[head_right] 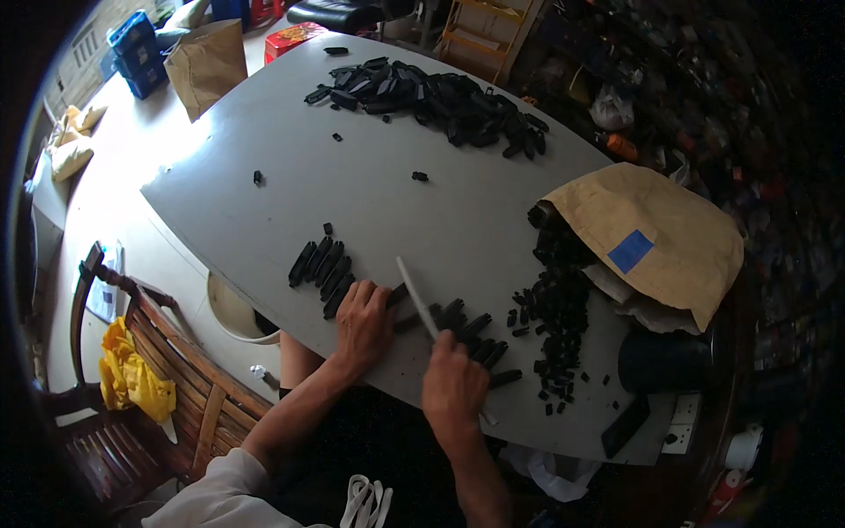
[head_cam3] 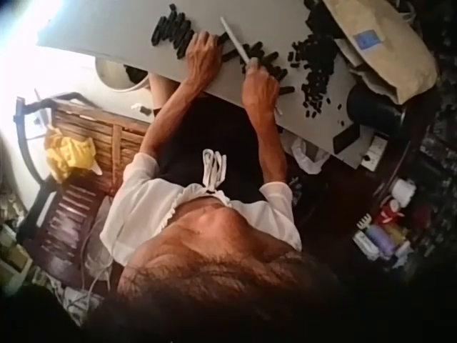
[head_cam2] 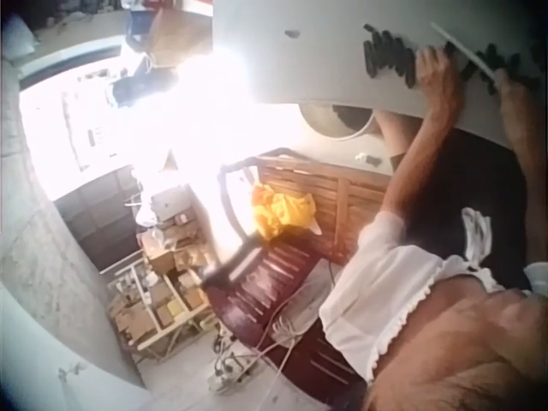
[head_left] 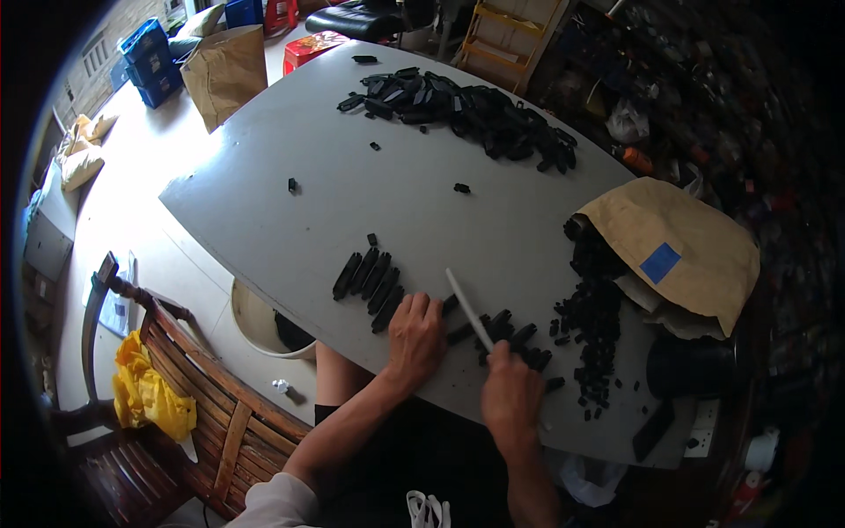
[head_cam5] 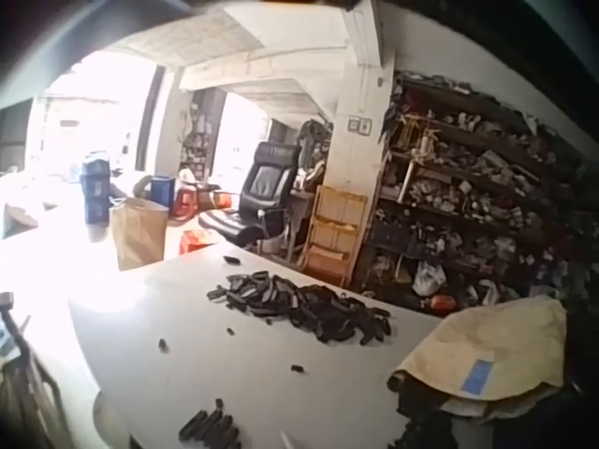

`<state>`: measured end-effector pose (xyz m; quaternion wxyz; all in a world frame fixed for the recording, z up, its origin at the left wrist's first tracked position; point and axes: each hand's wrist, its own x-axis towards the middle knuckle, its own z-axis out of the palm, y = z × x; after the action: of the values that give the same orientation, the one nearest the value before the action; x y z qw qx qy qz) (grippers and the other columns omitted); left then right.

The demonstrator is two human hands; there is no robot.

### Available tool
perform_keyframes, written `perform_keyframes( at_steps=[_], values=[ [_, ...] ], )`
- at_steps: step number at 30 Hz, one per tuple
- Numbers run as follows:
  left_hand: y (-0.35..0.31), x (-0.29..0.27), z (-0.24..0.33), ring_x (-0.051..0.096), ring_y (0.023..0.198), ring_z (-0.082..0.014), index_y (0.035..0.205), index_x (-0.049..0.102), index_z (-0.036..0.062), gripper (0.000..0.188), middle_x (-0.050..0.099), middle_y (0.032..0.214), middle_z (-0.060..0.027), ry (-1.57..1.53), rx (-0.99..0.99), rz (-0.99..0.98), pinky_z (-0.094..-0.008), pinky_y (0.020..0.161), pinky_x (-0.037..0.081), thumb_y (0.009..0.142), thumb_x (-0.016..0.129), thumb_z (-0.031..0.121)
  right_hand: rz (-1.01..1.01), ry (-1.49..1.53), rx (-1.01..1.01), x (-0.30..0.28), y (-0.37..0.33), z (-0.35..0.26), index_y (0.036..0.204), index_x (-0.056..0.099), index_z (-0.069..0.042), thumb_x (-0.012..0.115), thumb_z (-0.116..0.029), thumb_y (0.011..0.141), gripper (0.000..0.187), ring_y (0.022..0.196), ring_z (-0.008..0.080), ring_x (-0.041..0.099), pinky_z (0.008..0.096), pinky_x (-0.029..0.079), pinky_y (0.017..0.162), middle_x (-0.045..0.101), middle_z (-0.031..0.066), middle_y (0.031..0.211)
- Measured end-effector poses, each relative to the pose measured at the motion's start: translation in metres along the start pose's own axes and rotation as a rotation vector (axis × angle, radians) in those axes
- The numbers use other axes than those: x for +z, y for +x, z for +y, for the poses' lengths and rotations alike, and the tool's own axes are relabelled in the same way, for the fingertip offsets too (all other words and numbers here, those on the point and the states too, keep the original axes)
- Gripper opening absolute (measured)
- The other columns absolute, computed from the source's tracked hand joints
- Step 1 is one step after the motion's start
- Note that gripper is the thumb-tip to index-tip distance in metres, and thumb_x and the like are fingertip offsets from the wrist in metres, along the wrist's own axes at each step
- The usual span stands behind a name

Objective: Assembling small black plastic components by snapping them together on a table.

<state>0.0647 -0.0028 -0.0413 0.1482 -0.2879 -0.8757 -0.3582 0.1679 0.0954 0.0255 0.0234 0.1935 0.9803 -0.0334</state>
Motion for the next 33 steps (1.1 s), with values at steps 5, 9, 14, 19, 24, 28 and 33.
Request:
perform_keyframes(
  at_steps=[5, 9, 14, 19, 24, 28, 33],
  values=[
    [-0.004, -0.002, -0.001, 0.052, 0.085, -0.0296, 0.090, 0.056, 0.0019, 0.023, 0.051, 0.087, -0.0122, 0.019, -0.015, -0.008, -0.0388, 0.072, 0.044, 0.069, 0.064, 0.003, 0.187, 0.212, 0.175, -0.035, -0.004, -0.005, 0.087, 0.049, -0.002, 0.049, -0.012, 0.093, 0.011, 0.070, 0.0358, 0.062, 0.0419, 0.048, 0.060, 0.060, 0.0164, 0.075],
    [-0.005, -0.002, 0.003, 0.051, 0.082, -0.0279, 0.086, 0.056, -0.0005, 0.017, 0.050, 0.083, -0.0127, 0.015, 0.043, -0.020, -0.0347, 0.069, 0.044, 0.069, 0.059, 0.001, 0.231, 0.233, 0.171, -0.029, -0.007, -0.001, 0.087, 0.049, -0.003, 0.053, -0.011, 0.091, 0.010, 0.067, 0.0332, 0.062, 0.0418, 0.046, 0.057, 0.060, 0.0155, 0.073],
    [-0.016, -0.028, 0.003, 0.051, 0.085, -0.0284, 0.091, 0.057, 0.0042, 0.026, 0.050, 0.088, -0.0119, 0.119, 0.041, 0.143, -0.0386, 0.073, 0.042, 0.072, 0.069, 0.016, 0.202, 0.283, 0.142, -0.024, -0.016, 0.001, 0.085, 0.050, -0.002, 0.055, -0.012, 0.090, 0.012, 0.066, 0.0336, 0.062, 0.0417, 0.046, 0.057, 0.060, 0.0160, 0.071],
    [-0.019, -0.058, -0.024, 0.050, 0.084, -0.0289, 0.087, 0.053, 0.0065, 0.027, 0.049, 0.086, -0.0107, 0.227, -0.196, 0.111, -0.0397, 0.071, 0.041, 0.068, 0.071, 0.014, 0.185, 0.307, 0.121, -0.021, -0.018, -0.002, 0.084, 0.050, -0.002, 0.056, -0.012, 0.089, 0.013, 0.067, 0.0353, 0.061, 0.0421, 0.046, 0.057, 0.060, 0.0167, 0.072],
    [-0.025, -0.038, -0.015, 0.052, 0.081, -0.0287, 0.087, 0.052, 0.0059, 0.028, 0.050, 0.082, -0.0101, 0.188, -0.122, 0.106, -0.0391, 0.069, 0.042, 0.066, 0.070, 0.011, 0.151, 0.312, 0.074, -0.016, -0.015, -0.008, 0.084, 0.050, -0.002, 0.055, -0.012, 0.089, 0.012, 0.069, 0.0368, 0.061, 0.0432, 0.046, 0.059, 0.061, 0.0169, 0.075],
    [-0.016, -0.027, -0.009, 0.052, 0.077, -0.0280, 0.083, 0.053, 0.0048, 0.021, 0.050, 0.079, -0.0097, 0.097, -0.103, 0.115, -0.0380, 0.067, 0.043, 0.068, 0.067, 0.008, 0.124, 0.199, 0.040, -0.013, -0.008, -0.009, 0.086, 0.048, -0.005, 0.052, -0.017, 0.092, 0.014, 0.069, 0.0340, 0.064, 0.0432, 0.050, 0.056, 0.060, 0.0136, 0.075],
    [-0.010, -0.016, -0.009, 0.051, 0.075, -0.0268, 0.077, 0.054, 0.0037, 0.012, 0.048, 0.077, -0.0102, 0.084, -0.027, 0.103, -0.0371, 0.066, 0.043, 0.069, 0.062, 0.006, 0.363, 0.337, 0.113, -0.032, -0.007, -0.023, 0.085, 0.051, -0.003, 0.053, -0.012, 0.090, 0.011, 0.070, 0.0363, 0.062, 0.0453, 0.047, 0.061, 0.062, 0.0169, 0.077]
  ],
)
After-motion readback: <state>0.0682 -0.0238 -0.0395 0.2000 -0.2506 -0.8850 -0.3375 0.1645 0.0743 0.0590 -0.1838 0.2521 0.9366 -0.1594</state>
